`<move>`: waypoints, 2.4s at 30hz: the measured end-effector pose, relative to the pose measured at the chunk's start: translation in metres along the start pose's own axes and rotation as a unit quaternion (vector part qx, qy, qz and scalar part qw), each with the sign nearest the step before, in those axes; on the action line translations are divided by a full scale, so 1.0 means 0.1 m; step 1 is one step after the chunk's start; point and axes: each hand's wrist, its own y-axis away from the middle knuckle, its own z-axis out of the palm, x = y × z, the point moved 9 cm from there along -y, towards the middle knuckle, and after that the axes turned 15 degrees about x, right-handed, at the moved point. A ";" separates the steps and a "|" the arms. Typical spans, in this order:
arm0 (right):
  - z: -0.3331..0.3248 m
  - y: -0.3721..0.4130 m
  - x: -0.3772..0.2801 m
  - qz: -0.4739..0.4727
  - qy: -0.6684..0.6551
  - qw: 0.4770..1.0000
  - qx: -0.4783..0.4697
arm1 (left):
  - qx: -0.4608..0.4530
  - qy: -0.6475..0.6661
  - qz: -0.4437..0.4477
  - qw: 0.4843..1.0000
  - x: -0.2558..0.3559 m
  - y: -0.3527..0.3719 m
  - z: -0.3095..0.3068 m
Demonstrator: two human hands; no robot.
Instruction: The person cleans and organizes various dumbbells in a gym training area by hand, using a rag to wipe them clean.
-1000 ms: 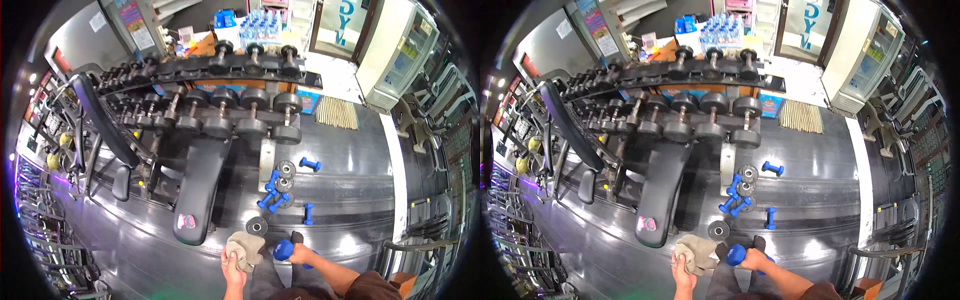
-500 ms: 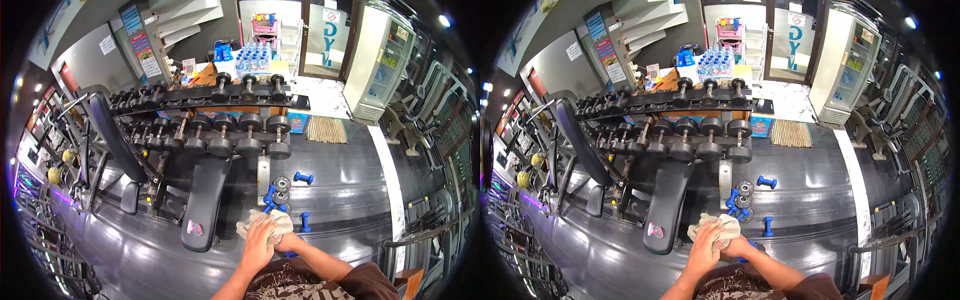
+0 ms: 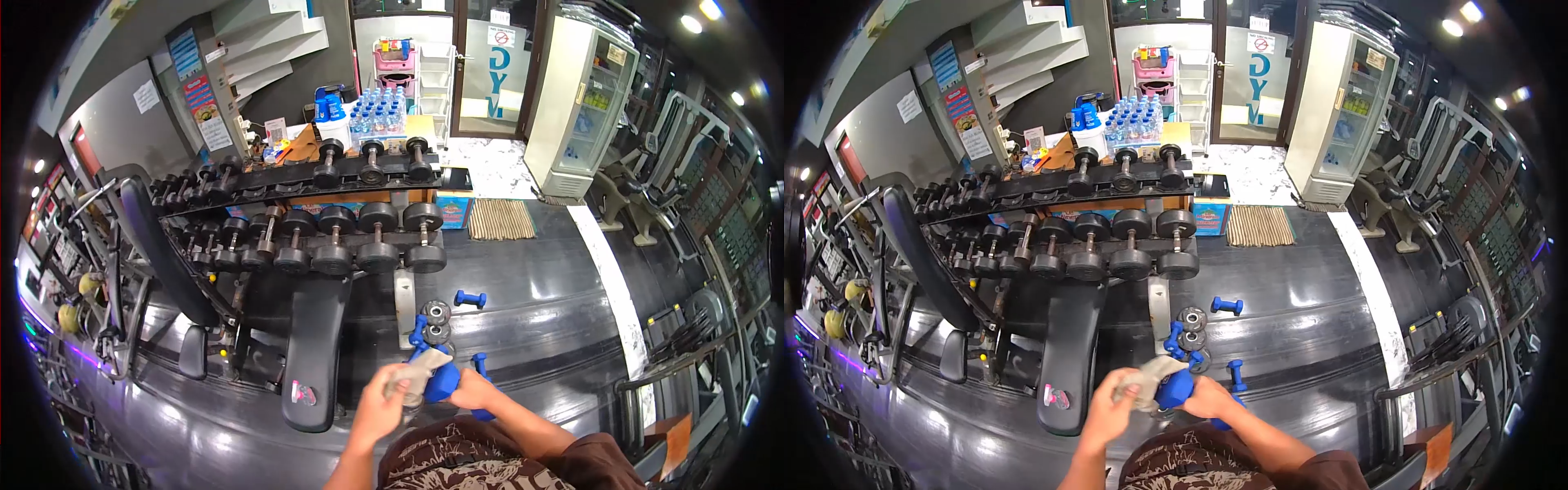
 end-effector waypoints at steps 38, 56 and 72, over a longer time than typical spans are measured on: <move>0.06 0.23 -1.02 -0.256 -0.097 0.953 0.133 | 0.019 0.124 0.127 0.984 0.69 0.03 -0.38; 0.30 0.02 -1.05 -0.466 -0.173 0.863 0.090 | -0.026 0.014 0.301 0.953 1.01 0.09 -0.34; -0.03 -0.49 -1.52 -0.325 -0.073 0.943 0.020 | 0.218 -0.029 0.001 0.976 0.16 -1.05 -0.78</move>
